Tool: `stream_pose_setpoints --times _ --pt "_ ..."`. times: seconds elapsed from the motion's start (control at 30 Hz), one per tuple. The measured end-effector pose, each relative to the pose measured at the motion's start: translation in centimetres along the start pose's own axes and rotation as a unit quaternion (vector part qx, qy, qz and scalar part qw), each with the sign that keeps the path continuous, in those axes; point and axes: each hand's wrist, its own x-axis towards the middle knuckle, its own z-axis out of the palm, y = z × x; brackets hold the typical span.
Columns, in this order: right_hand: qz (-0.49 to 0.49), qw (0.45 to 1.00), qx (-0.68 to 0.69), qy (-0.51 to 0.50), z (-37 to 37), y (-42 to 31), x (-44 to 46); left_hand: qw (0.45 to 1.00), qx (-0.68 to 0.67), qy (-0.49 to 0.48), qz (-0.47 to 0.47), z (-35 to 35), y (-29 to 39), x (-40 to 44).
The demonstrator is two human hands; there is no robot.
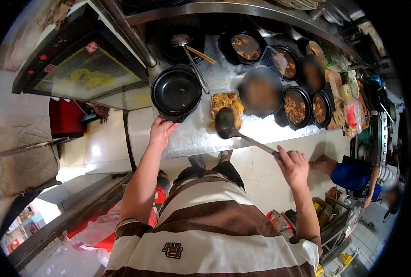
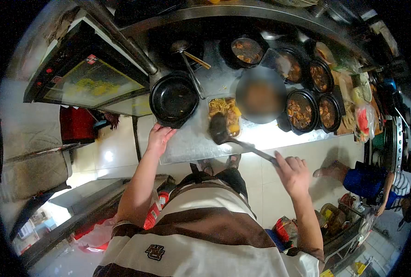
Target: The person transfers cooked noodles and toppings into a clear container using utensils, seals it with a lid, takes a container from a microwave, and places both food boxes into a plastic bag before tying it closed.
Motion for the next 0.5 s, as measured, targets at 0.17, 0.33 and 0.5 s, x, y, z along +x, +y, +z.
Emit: stream_pose_setpoints --times 0.17,0.33,0.5 --pt "-0.069 0.996 -0.039 -0.032 0.0 -1.7 3.4 1.0 0.004 0.006 -0.003 0.1 0.2 0.1" --pt "-0.001 0.999 0.01 -0.031 -0.3 -0.1 3.1 1.0 -0.012 0.007 -0.011 -0.4 -0.3 0.3" --pt "0.145 0.957 0.238 -0.082 1.9 -3.7 3.6 1.0 0.016 0.017 0.004 -0.1 0.3 0.3"
